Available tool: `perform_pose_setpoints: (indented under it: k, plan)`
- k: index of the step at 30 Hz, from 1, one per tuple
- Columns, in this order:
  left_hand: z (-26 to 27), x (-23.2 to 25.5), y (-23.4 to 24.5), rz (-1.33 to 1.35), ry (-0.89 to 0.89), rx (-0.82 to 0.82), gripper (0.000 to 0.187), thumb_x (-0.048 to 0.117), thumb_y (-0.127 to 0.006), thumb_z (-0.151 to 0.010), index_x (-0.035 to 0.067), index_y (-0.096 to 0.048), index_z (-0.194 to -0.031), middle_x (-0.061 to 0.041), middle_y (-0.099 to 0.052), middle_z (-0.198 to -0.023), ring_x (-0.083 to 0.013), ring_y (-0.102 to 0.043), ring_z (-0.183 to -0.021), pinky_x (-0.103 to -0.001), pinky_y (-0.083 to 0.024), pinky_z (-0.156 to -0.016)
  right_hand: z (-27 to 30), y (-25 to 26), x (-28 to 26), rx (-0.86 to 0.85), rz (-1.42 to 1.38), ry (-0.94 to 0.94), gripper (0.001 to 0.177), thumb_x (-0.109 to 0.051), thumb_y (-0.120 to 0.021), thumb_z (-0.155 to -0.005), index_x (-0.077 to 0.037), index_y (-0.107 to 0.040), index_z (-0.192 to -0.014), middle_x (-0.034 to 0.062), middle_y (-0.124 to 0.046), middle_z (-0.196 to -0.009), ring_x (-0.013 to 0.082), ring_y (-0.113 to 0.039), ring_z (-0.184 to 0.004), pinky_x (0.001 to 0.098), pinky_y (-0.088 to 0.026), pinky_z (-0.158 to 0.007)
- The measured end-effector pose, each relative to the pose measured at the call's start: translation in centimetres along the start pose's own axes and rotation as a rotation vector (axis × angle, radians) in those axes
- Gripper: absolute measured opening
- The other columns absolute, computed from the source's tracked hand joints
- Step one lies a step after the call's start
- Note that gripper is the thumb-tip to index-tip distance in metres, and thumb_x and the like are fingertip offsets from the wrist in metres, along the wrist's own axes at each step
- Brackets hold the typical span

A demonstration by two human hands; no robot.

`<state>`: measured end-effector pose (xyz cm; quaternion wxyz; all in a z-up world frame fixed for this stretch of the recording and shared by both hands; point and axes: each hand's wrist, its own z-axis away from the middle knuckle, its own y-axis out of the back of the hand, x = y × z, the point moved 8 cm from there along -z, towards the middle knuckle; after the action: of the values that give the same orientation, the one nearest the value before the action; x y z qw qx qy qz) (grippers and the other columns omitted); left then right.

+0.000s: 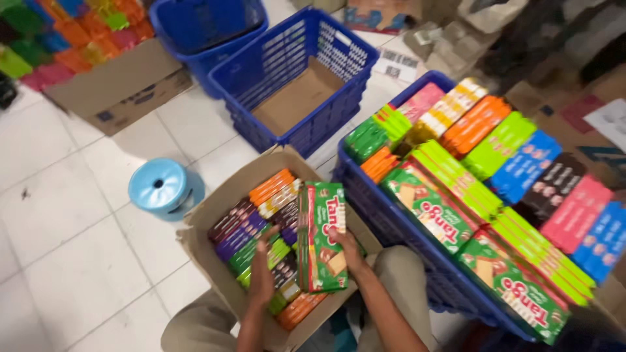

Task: The person transfers stacks of colorful snack packets from a cardboard box into a blue plastic crate. They pick up the packets by hand and place them into the crate, arranging them in rows.

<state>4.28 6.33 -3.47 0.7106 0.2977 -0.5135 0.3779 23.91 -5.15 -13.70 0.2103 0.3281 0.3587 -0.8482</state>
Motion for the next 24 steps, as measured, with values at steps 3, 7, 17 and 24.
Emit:
perform_pose_setpoints:
  k: [3, 7, 17, 24]
  plan:
    - [-0.6, 2.0, -1.2, -0.046, -0.122, 0.146, 0.053, 0.045, -0.031, -0.103, 0.017, -0.062, -0.135, -0.007, -0.064, -0.140, -0.0248, -0.058, -0.130, -0.045, -0.045, -0.106, -0.7, 4.2, -6.8, 0.185, -0.037, 0.230, 0.036, -0.029, -0.067, -0.087, -0.003, -0.071, -0.112, 0.0149, -0.077, -0.102, 0.0261, -0.073, -0.086, 0.0385, -0.059, -0.078]
    - [-1.5, 8.8, -10.5, -0.318, -0.774, 0.072, 0.039, 0.034, -0.062, -0.097, 0.006, -0.066, -0.125, -0.014, -0.067, -0.131, -0.0333, -0.060, -0.126, -0.049, -0.043, -0.111, 1.0, 7.3, -25.0, 0.590, 0.255, 0.362, 0.035, -0.045, -0.058, -0.096, -0.017, -0.072, -0.111, 0.0026, -0.062, -0.081, 0.0136, -0.059, -0.064, 0.0302, -0.047, -0.053]
    - [-11.3, 20.1, -38.4, -0.822, -0.893, -0.387, 0.089, 0.062, -0.049, -0.085, 0.002, -0.045, -0.152, -0.023, -0.034, -0.165, -0.0389, -0.026, -0.157, -0.052, -0.012, -0.131, -10.0, 5.8, -50.1, 0.692, 0.674, 0.447, 0.058, -0.045, -0.067, -0.101, 0.001, -0.053, -0.134, 0.0278, -0.065, -0.108, 0.0500, -0.071, -0.078, 0.0611, -0.063, -0.053]
    - [-12.7, 17.7, -39.1, -0.982, -0.785, -0.356, 0.099, 0.073, -0.039, -0.081, 0.005, -0.043, -0.153, -0.019, -0.041, -0.161, -0.0352, -0.030, -0.154, -0.062, -0.017, -0.127, -13.1, 4.2, -49.1, 0.815, 1.512, -0.009, 0.085, -0.069, -0.043, -0.097, 0.003, -0.060, -0.139, 0.0236, -0.062, -0.138, 0.0375, -0.056, -0.133, 0.0560, -0.045, -0.107]
